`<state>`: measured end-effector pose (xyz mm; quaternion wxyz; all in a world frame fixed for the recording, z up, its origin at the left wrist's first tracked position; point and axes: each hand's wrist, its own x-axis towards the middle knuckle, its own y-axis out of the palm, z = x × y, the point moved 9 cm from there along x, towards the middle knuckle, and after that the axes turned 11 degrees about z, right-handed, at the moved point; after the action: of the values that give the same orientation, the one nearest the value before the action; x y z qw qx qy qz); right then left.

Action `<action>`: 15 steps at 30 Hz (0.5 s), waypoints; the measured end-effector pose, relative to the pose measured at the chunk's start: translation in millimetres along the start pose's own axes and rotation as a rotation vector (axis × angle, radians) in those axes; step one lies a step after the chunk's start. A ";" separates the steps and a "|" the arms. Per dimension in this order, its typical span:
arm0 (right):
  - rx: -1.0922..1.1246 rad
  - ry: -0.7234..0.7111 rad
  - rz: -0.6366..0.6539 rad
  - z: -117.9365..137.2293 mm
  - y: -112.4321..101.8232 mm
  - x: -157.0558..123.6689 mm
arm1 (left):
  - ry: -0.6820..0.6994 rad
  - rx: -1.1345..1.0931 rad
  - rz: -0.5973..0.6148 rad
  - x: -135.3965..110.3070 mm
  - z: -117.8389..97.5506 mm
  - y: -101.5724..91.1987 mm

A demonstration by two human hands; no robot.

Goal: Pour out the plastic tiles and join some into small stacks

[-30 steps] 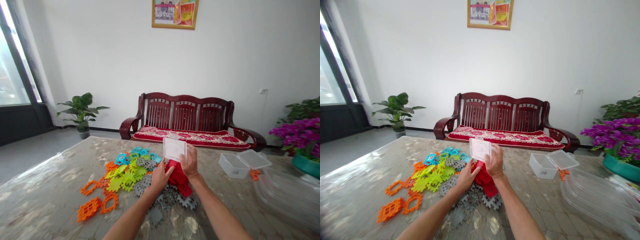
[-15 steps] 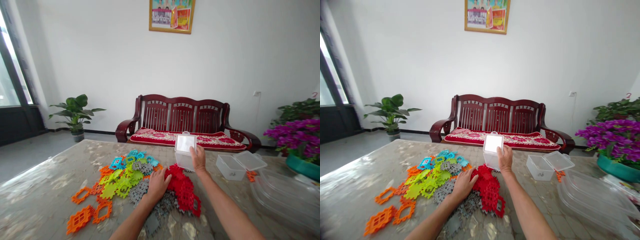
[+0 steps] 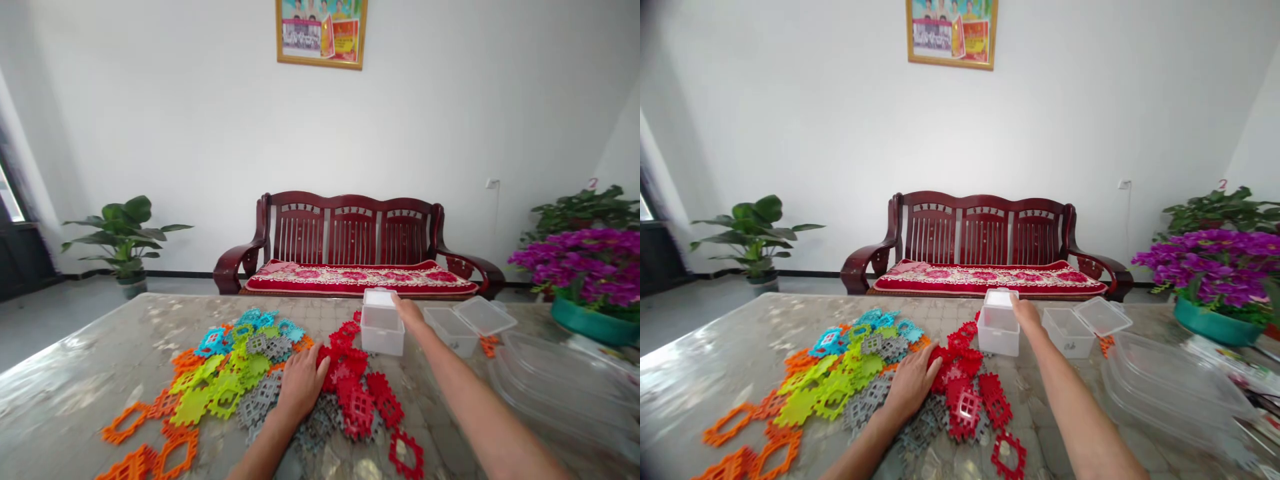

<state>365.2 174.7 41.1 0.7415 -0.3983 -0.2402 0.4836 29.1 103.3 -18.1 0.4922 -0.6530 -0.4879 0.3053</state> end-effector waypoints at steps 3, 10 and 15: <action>-0.045 -0.050 -0.072 6.8 -1.7 -19.5 | 0.001 0.007 0.002 -0.7 -0.7 -0.1; -0.262 -0.392 -0.016 38.7 27.8 -81.3 | 0.015 0.007 0.008 -0.6 -0.4 2.3; -0.428 -0.450 0.084 31.6 46.5 -91.3 | 0.013 0.017 0.015 -1.0 -1.0 2.2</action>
<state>279.3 113.1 23.5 0.5483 -0.4377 -0.4781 0.5284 30.4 101.9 -19.9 0.4986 -0.6546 -0.4771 0.3087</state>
